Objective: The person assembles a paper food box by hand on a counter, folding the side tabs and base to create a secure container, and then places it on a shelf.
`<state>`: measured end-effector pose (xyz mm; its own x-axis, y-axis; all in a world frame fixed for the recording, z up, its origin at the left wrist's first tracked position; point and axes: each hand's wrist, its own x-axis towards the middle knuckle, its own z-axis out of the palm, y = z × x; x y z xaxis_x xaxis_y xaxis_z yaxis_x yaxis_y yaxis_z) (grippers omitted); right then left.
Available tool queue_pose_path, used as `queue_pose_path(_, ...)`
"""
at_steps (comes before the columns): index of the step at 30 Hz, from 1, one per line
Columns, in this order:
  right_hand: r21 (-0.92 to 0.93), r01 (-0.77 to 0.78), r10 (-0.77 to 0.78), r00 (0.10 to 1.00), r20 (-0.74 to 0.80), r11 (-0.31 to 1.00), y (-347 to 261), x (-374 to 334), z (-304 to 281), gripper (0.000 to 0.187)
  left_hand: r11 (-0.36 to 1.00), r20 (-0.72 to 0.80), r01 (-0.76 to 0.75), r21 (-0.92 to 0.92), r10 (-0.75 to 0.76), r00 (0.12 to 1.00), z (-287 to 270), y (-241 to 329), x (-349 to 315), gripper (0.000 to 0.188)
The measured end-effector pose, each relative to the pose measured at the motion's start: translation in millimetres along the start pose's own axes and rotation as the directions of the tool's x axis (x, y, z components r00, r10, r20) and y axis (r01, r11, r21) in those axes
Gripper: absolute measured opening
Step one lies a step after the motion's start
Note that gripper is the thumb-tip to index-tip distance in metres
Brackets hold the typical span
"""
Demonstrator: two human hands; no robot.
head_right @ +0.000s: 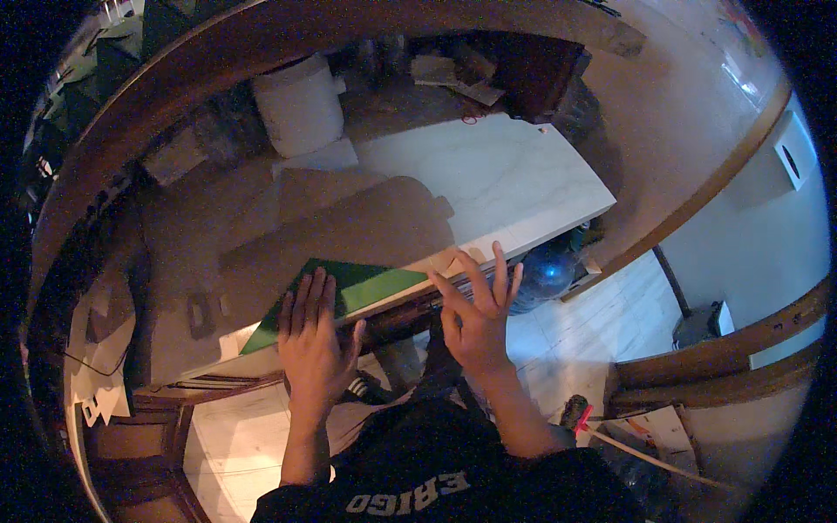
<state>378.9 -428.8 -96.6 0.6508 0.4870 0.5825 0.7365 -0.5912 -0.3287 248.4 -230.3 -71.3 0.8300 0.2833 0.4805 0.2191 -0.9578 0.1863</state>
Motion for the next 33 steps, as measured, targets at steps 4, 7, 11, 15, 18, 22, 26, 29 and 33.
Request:
queue_pose_path(4,0.024,-0.017,0.017,1.0,0.001,1.0,-8.9,-0.9,0.8,0.042,1.0,0.005,-0.001,-0.026,0.001,1.0,1.9,4.6,1.5,0.066)
queue_pose_path(7,0.048,0.009,-0.009,1.0,0.016,0.999,-16.3,0.3,5.3,0.043,1.0,0.011,-0.004,-0.017,0.005,1.0,0.7,5.3,1.1,0.066)
queue_pose_path(11,0.019,-0.007,0.008,1.0,-0.02,1.0,0.7,-3.5,1.8,0.045,1.0,0.01,-0.001,-0.002,0.001,1.0,-0.5,5.7,1.2,0.066)
queue_pose_path(15,0.037,-0.015,0.016,1.0,-0.022,0.999,-2.6,-1.9,4.4,0.046,1.0,0.0,0.025,0.018,-0.025,1.0,-2.6,4.4,0.4,0.066)
queue_pose_path(18,0.051,-0.029,0.031,0.999,-0.029,0.998,-3.7,-4.1,8.5,0.046,1.0,-0.018,0.01,-0.028,-0.01,1.0,-8.4,-1.7,6.2,0.062)
queue_pose_path(22,0.018,-0.024,0.024,1.0,-0.013,1.0,0.7,-4.0,1.5,0.047,1.0,-0.005,0.019,-0.002,-0.019,1.0,-8.9,-13.1,15.4,0.057)
queue_pose_path(26,0.018,0.003,-0.003,1.0,-0.009,1.0,-2.2,-2.7,4.2,0.045,0.999,-0.04,0.011,0.039,-0.009,0.999,-8.4,-22.7,17.9,0.053)
queue_pose_path(29,-0.005,0.031,-0.031,0.999,0.012,0.999,-5.8,-2.4,3.0,0.045,0.998,-0.05,0.02,0.052,-0.018,0.999,-5.1,-19.4,14.7,0.053)
queue_pose_path(33,-0.025,0.102,-0.1,0.992,0.083,0.994,-22.2,5.8,2.6,0.046,0.997,-0.078,0.018,0.073,-0.013,0.997,-0.3,-18.3,11.5,0.053)
